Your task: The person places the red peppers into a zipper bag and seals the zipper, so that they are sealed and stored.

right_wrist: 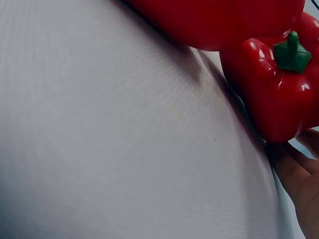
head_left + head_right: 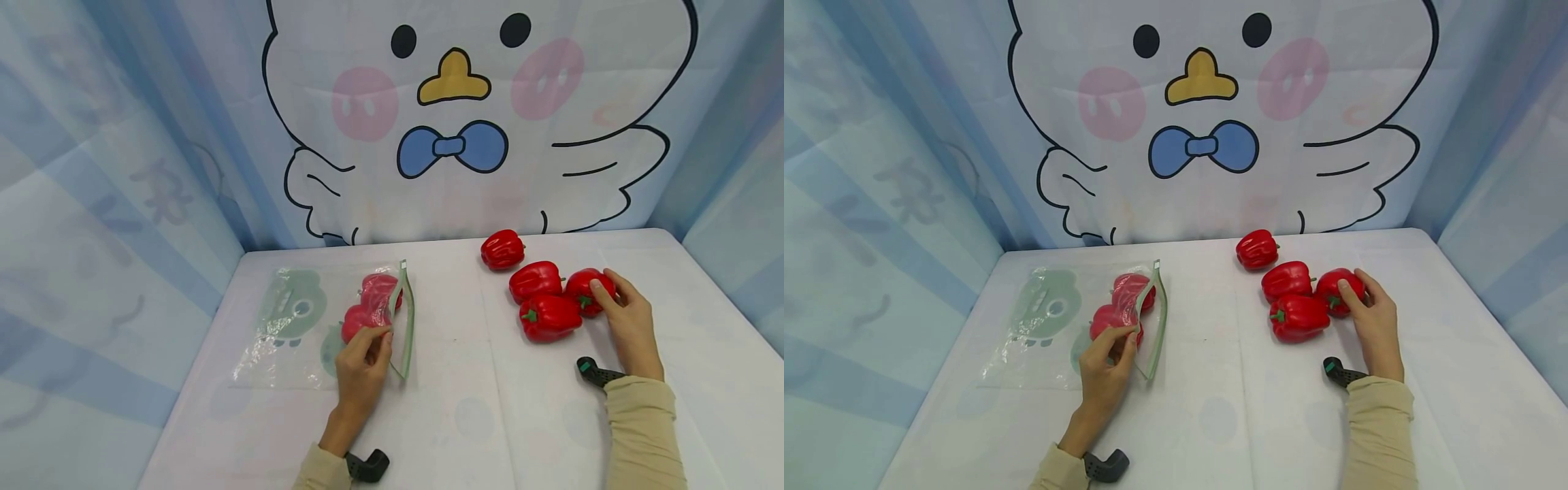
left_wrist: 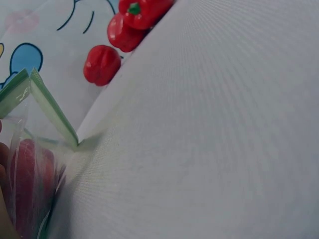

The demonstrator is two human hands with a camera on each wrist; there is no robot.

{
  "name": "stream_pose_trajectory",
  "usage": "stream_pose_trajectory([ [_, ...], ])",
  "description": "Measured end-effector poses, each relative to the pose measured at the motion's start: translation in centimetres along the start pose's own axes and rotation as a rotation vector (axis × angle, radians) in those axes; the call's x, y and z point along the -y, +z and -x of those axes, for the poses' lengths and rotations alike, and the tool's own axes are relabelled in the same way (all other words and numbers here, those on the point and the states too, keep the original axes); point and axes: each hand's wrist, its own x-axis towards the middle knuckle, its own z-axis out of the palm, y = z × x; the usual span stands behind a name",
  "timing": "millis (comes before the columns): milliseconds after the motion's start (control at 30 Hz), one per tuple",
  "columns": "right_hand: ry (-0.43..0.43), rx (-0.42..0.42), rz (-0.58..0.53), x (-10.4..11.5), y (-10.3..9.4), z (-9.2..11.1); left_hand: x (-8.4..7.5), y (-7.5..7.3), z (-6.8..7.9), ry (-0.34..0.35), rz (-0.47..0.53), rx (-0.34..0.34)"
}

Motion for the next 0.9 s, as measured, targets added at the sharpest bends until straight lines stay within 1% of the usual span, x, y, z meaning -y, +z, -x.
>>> stream_pose_trajectory([
  [133, -0.006, -0.018, -0.003, -0.1, 0.0, 0.1, 0.0, 0.0, 0.0, 0.003, 0.007, -0.001],
  [267, -0.010, -0.030, -0.034, 0.0, 0.0, 0.2, 0.0, 0.0, 0.0, 0.003, 0.007, -0.002],
  [400, -0.010, -0.028, -0.125, 0.1, 0.0, 0.4, 0.0, 0.0, 0.0, 0.002, 0.003, -0.003],
  [533, -0.011, -0.032, -0.178, 0.4, -0.1, 0.5, 0.0, 0.0, 0.0, 0.008, 0.005, -0.008],
  [633, -0.021, -0.038, -0.153, 0.6, -0.1, 0.6, 0.0, 0.0, 0.0, 0.007, 0.011, -0.008],
  [733, -0.028, -0.040, -0.164, 0.9, -0.1, 0.6, 0.0, 0.0, 0.0, 0.012, 0.007, -0.006],
  [833, -0.042, -0.040, -0.137, 1.2, -0.2, 0.7, 0.0, 0.0, 0.0, 0.017, 0.002, -0.006],
  [900, -0.050, -0.037, -0.145, 1.4, -0.2, 0.8, 0.0, 0.0, 0.0, 0.016, 0.001, -0.006],
])
